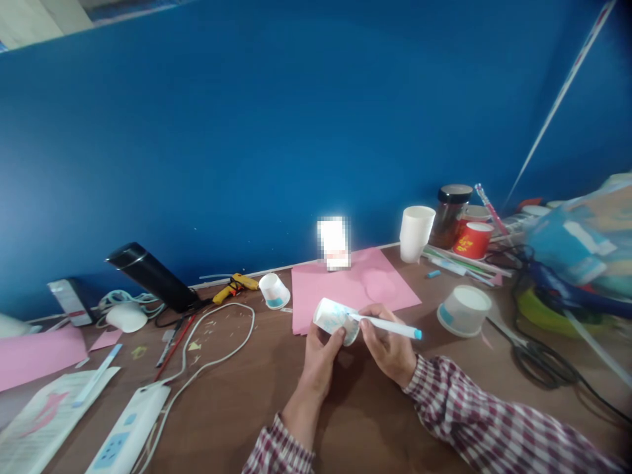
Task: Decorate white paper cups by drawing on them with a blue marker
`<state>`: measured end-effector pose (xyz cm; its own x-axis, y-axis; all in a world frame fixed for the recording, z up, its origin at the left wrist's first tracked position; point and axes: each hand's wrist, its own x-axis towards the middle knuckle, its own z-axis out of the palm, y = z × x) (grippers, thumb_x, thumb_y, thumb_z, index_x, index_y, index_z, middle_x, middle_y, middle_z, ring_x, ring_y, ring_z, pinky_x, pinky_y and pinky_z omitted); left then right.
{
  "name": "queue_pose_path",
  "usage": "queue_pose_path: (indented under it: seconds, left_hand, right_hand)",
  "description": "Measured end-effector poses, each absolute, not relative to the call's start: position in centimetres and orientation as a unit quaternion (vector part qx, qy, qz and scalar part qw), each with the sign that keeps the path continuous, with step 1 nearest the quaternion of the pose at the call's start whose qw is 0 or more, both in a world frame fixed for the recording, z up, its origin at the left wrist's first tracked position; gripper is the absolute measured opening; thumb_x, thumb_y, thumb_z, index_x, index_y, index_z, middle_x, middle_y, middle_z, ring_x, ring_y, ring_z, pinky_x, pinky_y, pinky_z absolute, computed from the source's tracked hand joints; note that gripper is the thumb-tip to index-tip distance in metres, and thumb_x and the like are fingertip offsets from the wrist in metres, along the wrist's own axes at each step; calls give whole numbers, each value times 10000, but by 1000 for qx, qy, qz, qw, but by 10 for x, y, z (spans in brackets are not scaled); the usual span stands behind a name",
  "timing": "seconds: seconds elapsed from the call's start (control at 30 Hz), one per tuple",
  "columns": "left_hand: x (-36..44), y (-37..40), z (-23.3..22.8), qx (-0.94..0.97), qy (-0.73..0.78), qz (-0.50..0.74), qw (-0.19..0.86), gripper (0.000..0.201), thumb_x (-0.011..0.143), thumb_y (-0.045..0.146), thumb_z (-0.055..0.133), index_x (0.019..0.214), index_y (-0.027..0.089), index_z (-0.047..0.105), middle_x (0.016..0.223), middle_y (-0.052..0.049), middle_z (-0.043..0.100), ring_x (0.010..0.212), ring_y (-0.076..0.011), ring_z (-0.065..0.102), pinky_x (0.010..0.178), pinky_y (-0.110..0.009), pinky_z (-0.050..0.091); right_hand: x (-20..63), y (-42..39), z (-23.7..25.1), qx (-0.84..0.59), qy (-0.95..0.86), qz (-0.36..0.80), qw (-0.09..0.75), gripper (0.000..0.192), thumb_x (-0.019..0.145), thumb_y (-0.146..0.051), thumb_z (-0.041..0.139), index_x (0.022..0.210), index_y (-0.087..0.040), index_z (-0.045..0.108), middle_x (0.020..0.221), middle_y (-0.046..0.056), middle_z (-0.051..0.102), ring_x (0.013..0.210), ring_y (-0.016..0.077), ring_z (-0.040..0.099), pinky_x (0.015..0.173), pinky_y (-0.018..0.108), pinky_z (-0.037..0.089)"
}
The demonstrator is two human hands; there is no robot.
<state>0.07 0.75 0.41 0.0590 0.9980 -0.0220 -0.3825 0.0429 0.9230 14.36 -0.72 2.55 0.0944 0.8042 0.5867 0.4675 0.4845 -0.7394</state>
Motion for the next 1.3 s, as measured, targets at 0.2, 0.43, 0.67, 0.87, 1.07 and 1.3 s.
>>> queue_pose_path:
  seconds: [0.2,0.43,0.67,0.87,1.07,1.3]
  left_hand:
    - [0,7,4,408,384,563,607,410,715,303,726,1068,149,586,1014,-93,682,936,-221,636,880,-355,462]
    - [1,7,7,404,391,562,607,434,694,314,740,1060,139,584,1001,-102,689,929,-233,643,874,-359,469]
    - [0,7,7,411,391,558,606,445,695,325,739,1064,133,580,1015,-112,687,938,-239,642,868,-356,472]
    - [1,6,9,406,391,562,605,481,672,346,755,1070,129,595,1019,-118,687,947,-248,641,880,-367,464]
    - [0,5,13,408,395,555,608,490,680,337,751,1090,124,589,1043,-128,681,974,-257,634,891,-368,458]
    - [0,7,6,412,396,560,600,450,697,323,737,1073,129,585,1017,-112,687,932,-231,639,867,-344,470]
  right_hand:
    - [143,-7,26,-483,-655,154,561,63,873,-231,502,898,-194,546,751,18,616,668,153,597,635,256,498]
    - [143,-8,26,-485,-655,166,555,65,879,-240,497,901,-194,537,743,22,620,643,153,593,609,259,501]
    - [143,-8,29,-485,-658,160,553,76,884,-249,488,892,-194,539,745,27,619,661,159,600,624,263,496]
    - [144,-7,30,-491,-652,167,553,91,891,-260,478,877,-193,538,734,29,623,664,163,604,606,258,491]
    - [144,-7,31,-496,-653,164,548,97,889,-262,478,875,-187,538,728,29,616,653,158,596,599,253,480]
    - [144,-7,29,-489,-653,173,553,85,885,-254,485,874,-190,540,707,11,598,606,138,575,575,236,470]
